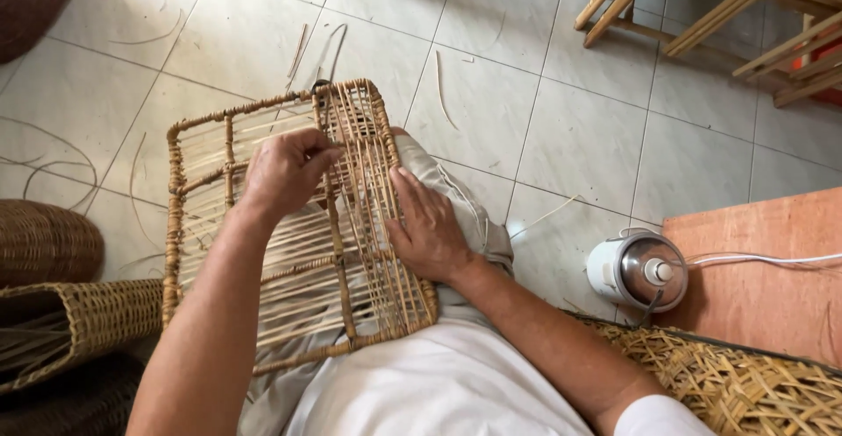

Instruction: Weaving thin rattan strips into a rectangular frame to create a basket or furniture panel.

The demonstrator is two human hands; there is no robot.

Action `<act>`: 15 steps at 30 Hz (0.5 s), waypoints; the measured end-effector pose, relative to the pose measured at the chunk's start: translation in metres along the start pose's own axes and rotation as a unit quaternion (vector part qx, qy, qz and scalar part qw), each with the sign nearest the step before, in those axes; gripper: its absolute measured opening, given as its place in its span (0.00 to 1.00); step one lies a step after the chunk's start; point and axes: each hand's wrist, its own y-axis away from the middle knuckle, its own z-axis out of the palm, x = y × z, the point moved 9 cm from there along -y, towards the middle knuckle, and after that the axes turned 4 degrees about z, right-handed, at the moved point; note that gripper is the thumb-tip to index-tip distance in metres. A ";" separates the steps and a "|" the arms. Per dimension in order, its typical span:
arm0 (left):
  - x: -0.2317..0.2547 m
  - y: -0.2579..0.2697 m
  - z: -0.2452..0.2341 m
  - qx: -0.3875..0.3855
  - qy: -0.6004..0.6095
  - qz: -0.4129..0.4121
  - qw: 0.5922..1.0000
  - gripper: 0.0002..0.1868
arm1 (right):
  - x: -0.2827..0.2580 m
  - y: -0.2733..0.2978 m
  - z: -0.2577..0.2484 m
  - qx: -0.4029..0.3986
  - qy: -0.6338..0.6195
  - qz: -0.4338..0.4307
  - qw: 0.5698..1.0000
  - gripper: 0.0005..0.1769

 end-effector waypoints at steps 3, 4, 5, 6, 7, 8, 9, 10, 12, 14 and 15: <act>-0.008 -0.038 -0.002 0.005 -0.023 0.012 1.000 0.04 | 0.005 -0.003 0.004 -0.012 -0.012 0.016 1.000 0.43; -0.013 -0.051 -0.001 0.002 -0.022 0.013 1.000 0.04 | 0.004 -0.004 0.003 -0.012 -0.011 0.019 1.000 0.43; -0.016 -0.064 -0.001 0.009 -0.053 0.033 0.998 0.03 | 0.004 -0.005 0.002 -0.012 -0.022 0.024 0.999 0.43; -0.018 -0.076 0.000 0.015 -0.084 0.051 0.995 0.02 | 0.004 -0.005 0.000 -0.012 -0.034 0.029 0.999 0.44; -0.028 -0.085 0.005 0.012 -0.083 0.051 0.995 0.02 | 0.003 -0.006 -0.002 -0.013 -0.034 0.032 0.999 0.44; -0.036 -0.096 0.010 0.012 -0.085 0.054 0.995 0.05 | 0.002 -0.007 -0.004 -0.017 -0.040 0.032 0.999 0.44; -0.044 -0.107 0.014 0.012 -0.088 0.058 0.994 0.09 | 0.001 -0.008 -0.006 -0.021 -0.047 0.032 0.998 0.44; -0.049 -0.112 0.016 0.007 -0.087 0.060 0.994 0.09 | 0.002 -0.008 -0.006 -0.020 -0.046 0.038 0.998 0.44; -0.064 -0.124 0.022 -0.025 -0.066 0.034 0.997 0.09 | 0.000 -0.006 -0.009 -0.007 -0.031 0.027 0.999 0.43; -0.062 -0.127 0.025 -0.049 -0.065 0.024 0.996 0.07 | 0.001 -0.007 -0.011 -0.015 -0.035 0.039 0.999 0.43; -0.062 -0.127 0.026 -0.068 -0.065 0.009 0.996 0.06 | 0.001 -0.007 -0.011 -0.025 -0.040 0.045 0.998 0.43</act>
